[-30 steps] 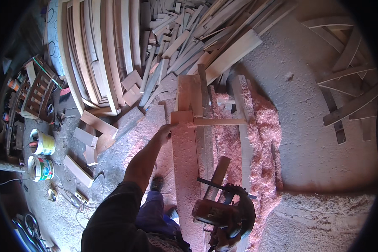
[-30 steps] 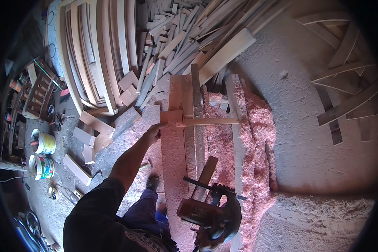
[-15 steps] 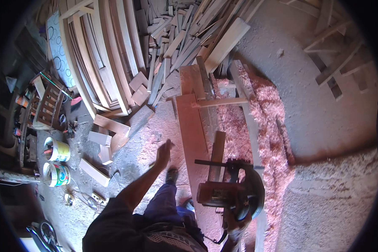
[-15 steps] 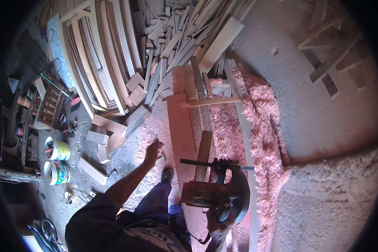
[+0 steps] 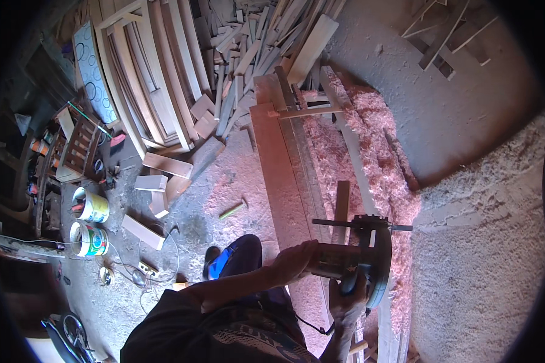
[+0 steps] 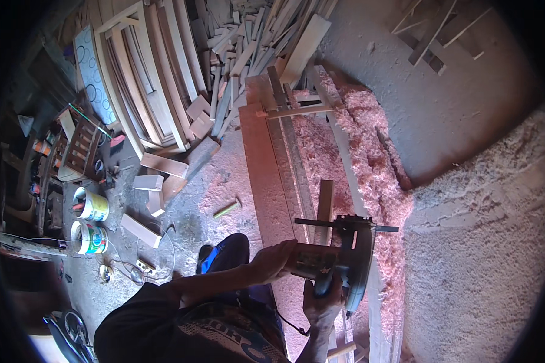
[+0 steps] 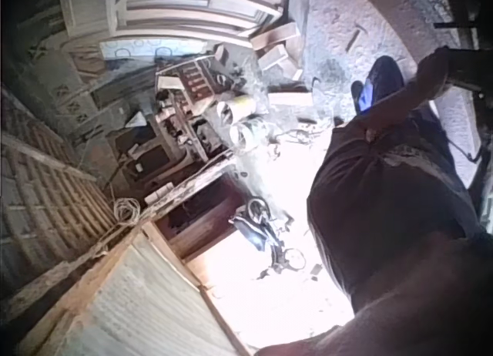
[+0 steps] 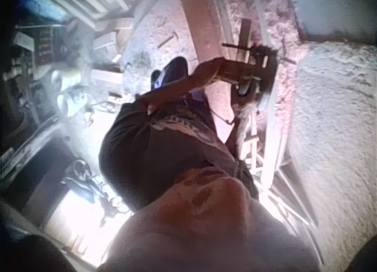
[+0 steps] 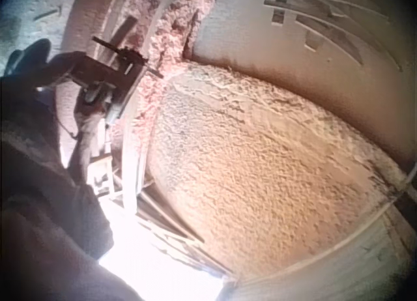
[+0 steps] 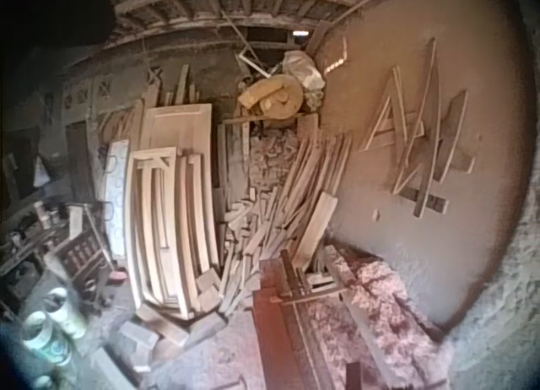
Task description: The person uses a circular saw to cut a long plank of wood on a workbench. They measure and mark the wood with a tape measure and pencil, then make several cuts, producing smaller pieces and sawdust.
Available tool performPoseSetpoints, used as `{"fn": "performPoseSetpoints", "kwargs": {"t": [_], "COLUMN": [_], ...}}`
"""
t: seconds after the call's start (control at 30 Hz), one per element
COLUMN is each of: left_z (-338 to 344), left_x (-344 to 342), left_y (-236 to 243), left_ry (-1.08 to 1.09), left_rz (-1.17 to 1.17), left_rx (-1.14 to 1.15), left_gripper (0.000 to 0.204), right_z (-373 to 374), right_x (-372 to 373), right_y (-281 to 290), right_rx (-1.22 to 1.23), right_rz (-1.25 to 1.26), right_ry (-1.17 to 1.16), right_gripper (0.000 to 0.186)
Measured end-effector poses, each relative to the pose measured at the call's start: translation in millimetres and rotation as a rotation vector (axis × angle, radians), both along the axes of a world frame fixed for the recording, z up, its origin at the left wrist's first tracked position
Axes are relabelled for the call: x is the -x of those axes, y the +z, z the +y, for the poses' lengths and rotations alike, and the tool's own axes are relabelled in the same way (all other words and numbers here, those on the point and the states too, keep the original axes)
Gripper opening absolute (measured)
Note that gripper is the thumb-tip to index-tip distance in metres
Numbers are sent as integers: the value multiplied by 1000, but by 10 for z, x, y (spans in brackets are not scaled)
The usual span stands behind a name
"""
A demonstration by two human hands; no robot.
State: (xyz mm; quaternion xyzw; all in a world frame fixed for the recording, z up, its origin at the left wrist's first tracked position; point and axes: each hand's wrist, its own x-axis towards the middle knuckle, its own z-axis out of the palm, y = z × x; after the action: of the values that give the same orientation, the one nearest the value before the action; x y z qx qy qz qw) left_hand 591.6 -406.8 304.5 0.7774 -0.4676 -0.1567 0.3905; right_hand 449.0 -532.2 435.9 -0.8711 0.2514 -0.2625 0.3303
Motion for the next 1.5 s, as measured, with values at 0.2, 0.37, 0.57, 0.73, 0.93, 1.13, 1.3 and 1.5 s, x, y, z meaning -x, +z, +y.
{"fn": "performPoseSetpoints", "kwargs": {"t": [0.2,0.37,0.57,0.73,0.93,1.13,1.3,1.5], "left_z": [-238,-175,62,277,508,1083,933,745], "left_x": [524,935,1271,1361,1203,444,920,1179], "left_y": [-435,-720,-1430,-1610,-1233,-863,324,-240], "left_ry": [-62,-91,130,287,114,246,427,420], "left_rz": [-220,-476,402,1107,576,400,790,616], "left_rx": [-91,-398,109,340,188,71,346,514], "left_gripper": [107,102,70,59,53,44,61,70], "right_z": [106,281,581,844,1089,1250,1270,1148], "right_x": [382,550,641,629,994,876,940,936], "right_y": [-116,-274,-345,-335,-903,-857,-1076,-1154], "right_rx": [49,197,166,186,454,345,541,438], "right_rz": [189,299,402,363,520,228,214,316], "right_ry": [60,113,181,264,444,379,330,432], "right_gripper": [88,82,85,75,50,44,49,50]}}
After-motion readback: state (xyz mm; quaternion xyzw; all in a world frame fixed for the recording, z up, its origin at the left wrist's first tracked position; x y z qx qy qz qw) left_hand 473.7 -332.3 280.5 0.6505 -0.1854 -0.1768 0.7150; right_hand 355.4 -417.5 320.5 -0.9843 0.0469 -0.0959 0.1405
